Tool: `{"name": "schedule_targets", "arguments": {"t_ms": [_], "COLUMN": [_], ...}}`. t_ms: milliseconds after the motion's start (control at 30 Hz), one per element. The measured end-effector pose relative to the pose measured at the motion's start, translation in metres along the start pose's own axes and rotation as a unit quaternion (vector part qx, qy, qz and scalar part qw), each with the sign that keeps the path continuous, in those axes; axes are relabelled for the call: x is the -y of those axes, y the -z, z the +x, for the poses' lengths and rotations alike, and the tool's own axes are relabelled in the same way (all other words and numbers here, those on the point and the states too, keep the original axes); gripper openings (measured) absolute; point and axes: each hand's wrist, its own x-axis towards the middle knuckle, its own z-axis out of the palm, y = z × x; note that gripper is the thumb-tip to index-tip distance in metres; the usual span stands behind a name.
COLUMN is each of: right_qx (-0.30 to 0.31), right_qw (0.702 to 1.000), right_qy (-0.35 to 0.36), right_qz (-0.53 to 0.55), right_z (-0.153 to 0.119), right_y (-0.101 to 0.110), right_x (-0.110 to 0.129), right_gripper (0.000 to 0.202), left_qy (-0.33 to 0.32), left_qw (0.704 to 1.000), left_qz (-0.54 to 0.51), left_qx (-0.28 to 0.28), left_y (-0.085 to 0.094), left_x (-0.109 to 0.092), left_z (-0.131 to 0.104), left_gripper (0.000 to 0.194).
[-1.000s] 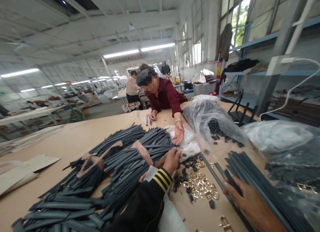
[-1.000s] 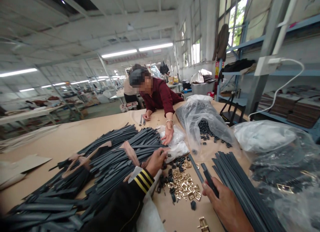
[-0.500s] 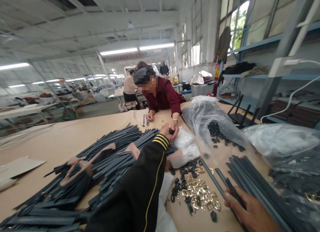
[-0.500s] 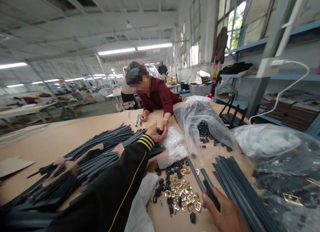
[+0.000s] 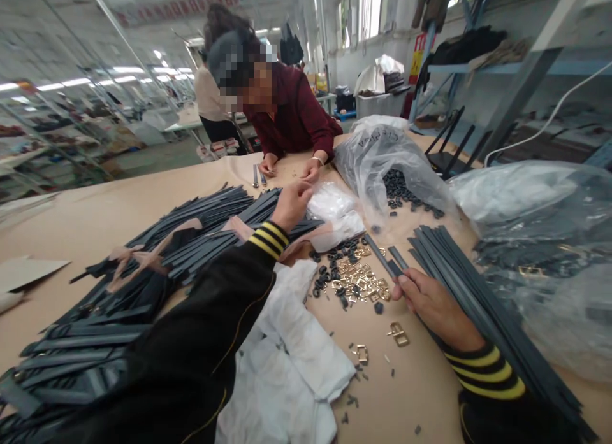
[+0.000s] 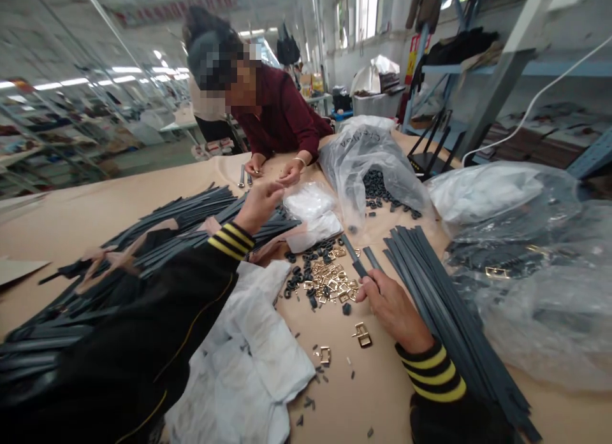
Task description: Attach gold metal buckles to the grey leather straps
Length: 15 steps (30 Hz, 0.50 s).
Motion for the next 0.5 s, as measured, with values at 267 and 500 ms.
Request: {"name": "schedule_targets", "arguments": {"t_ms": [267, 500], "right_qx": [0.017, 0.030], "right_qw": [1.000, 0.999], "right_qy": [0.019, 0.010], "right_qz": [0.014, 0.007], "right_z": [0.001, 0.004], "right_y": [-0.005, -0.013], "right_x": [-0.004, -0.006], "right_gripper": [0.028, 0.025], "left_qy": [-0.075, -0.020], "left_qw": [0.949, 0.939], "left_qz": [0.168, 0.219], "left_qx": [0.257, 0.264], "left_y": [-0.068, -0.111], "left_x": [-0.026, -0.039], "left_z": [-0.168, -0.178], "left_gripper": [0.014, 0.018]}}
